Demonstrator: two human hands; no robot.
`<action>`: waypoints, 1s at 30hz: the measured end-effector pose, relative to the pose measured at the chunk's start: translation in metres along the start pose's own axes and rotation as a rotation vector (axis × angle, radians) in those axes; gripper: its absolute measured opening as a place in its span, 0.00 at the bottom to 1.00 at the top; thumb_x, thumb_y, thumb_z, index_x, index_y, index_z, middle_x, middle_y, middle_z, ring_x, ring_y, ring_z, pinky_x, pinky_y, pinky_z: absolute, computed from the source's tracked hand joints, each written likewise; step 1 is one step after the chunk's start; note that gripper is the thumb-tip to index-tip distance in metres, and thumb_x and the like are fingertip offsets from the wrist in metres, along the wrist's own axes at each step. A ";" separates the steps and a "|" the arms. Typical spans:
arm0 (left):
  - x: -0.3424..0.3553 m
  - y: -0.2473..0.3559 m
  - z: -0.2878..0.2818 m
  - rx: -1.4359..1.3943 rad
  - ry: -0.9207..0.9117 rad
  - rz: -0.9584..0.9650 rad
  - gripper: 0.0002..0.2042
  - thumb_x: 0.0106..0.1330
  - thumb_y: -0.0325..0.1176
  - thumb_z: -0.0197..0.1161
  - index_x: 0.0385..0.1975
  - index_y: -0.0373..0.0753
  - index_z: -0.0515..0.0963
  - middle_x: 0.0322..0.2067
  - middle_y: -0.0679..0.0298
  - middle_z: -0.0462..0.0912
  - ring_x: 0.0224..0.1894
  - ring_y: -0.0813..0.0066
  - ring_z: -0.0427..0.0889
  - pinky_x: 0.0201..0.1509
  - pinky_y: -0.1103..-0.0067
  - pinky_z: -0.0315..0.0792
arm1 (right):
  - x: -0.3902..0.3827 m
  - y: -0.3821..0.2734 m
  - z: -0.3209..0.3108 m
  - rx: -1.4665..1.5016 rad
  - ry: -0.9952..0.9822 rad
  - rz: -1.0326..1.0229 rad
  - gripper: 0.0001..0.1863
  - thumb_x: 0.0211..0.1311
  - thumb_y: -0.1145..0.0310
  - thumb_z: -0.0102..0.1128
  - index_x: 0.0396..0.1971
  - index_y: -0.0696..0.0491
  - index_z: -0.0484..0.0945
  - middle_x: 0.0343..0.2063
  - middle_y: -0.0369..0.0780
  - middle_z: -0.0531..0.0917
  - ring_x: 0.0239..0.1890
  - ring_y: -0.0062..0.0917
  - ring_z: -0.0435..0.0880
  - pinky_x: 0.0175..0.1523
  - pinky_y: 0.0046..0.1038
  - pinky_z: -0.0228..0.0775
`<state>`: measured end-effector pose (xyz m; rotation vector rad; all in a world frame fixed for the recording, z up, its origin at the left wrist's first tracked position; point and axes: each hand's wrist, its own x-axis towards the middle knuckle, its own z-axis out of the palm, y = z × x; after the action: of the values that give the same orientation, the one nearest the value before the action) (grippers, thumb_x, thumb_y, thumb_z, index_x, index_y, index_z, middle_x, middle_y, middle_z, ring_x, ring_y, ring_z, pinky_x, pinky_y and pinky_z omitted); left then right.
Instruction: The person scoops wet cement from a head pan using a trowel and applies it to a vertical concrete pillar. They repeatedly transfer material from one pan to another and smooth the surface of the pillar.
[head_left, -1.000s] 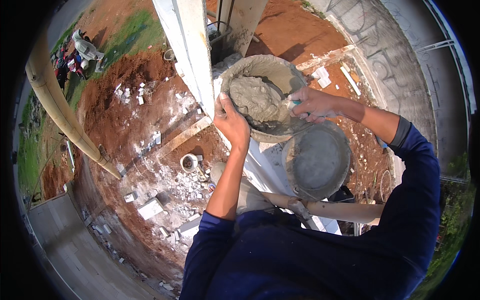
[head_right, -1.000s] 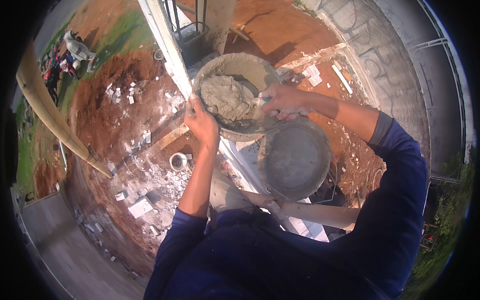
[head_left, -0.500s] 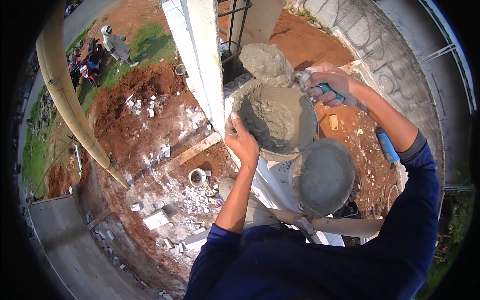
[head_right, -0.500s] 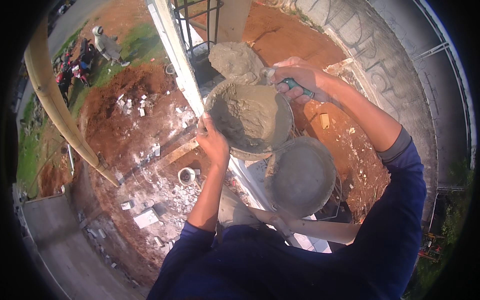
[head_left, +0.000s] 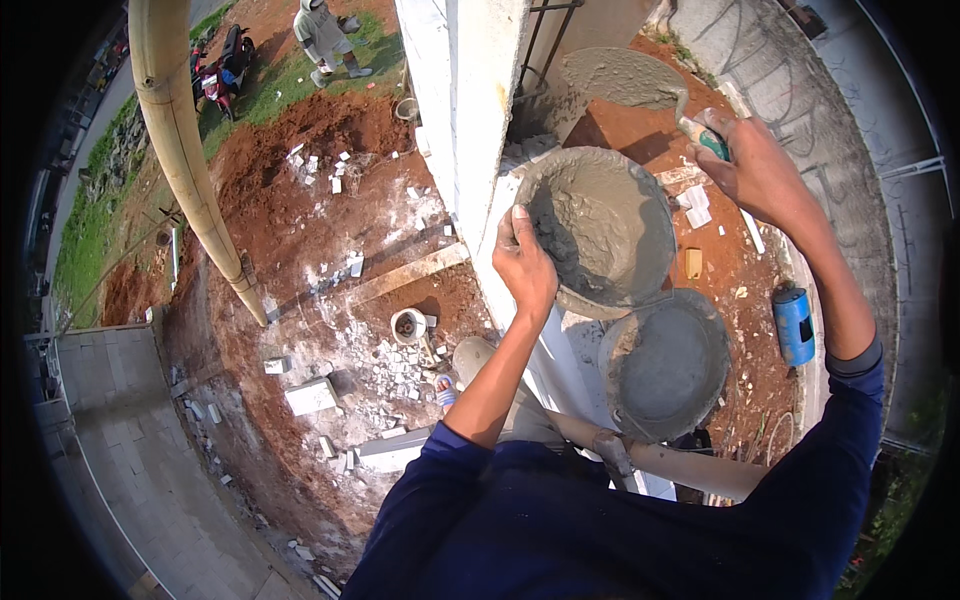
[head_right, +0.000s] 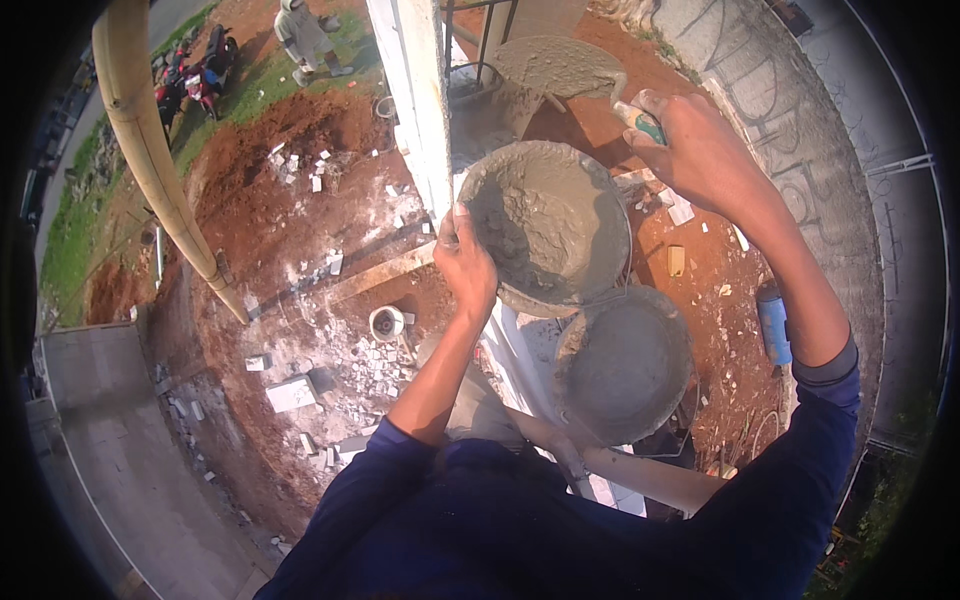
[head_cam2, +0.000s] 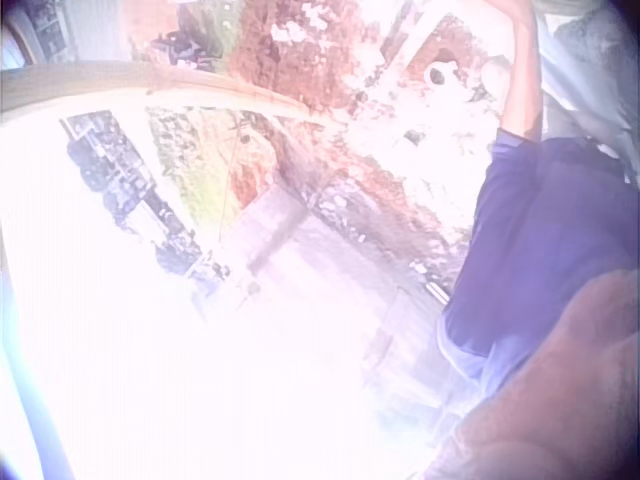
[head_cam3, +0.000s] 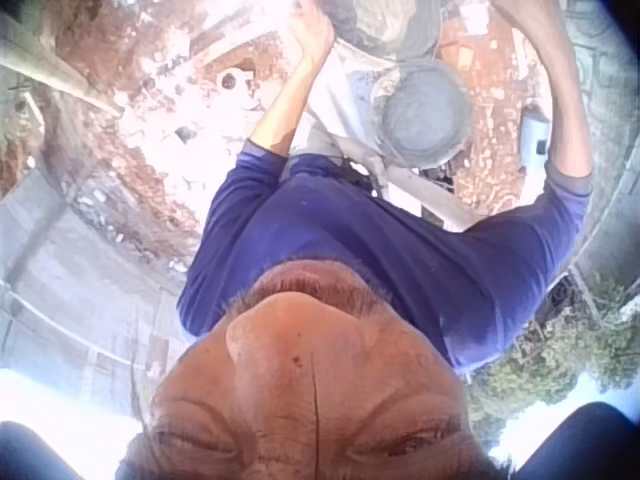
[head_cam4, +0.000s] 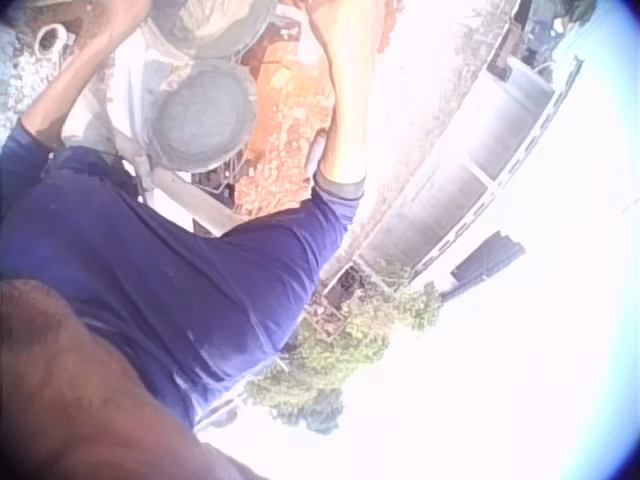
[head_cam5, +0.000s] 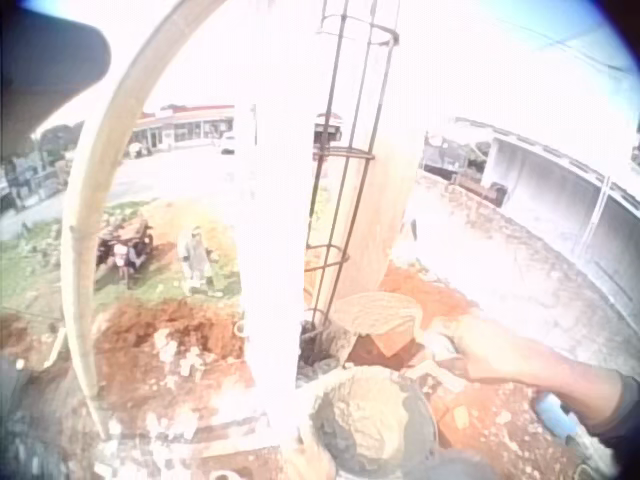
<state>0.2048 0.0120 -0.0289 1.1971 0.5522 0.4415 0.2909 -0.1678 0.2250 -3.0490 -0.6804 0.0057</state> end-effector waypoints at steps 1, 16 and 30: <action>-0.001 -0.004 0.002 0.024 0.017 0.016 0.22 0.84 0.42 0.54 0.54 0.23 0.80 0.44 0.56 0.87 0.47 0.73 0.80 0.57 0.74 0.74 | -0.007 -0.003 -0.009 -0.081 0.011 -0.073 0.15 0.68 0.63 0.63 0.46 0.59 0.82 0.26 0.51 0.83 0.35 0.51 0.83 0.44 0.48 0.73; 0.002 -0.003 0.007 0.021 -0.015 0.110 0.20 0.84 0.40 0.53 0.44 0.25 0.80 0.32 0.67 0.79 0.36 0.81 0.70 0.43 0.79 0.69 | -0.009 0.040 0.194 0.280 -0.780 -0.046 0.20 0.61 0.68 0.64 0.50 0.64 0.77 0.43 0.56 0.81 0.35 0.42 0.86 0.39 0.41 0.79; 0.000 -0.001 0.006 0.029 -0.013 0.028 0.21 0.84 0.42 0.53 0.46 0.24 0.80 0.33 0.64 0.82 0.37 0.80 0.73 0.44 0.77 0.71 | -0.061 0.007 0.128 1.073 -0.912 0.464 0.08 0.67 0.69 0.62 0.33 0.57 0.74 0.20 0.33 0.70 0.14 0.15 0.68 0.14 0.23 0.57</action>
<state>0.2087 0.0072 -0.0277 1.2357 0.5326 0.4504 0.2377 -0.1985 0.0966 -1.9317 0.1089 1.3073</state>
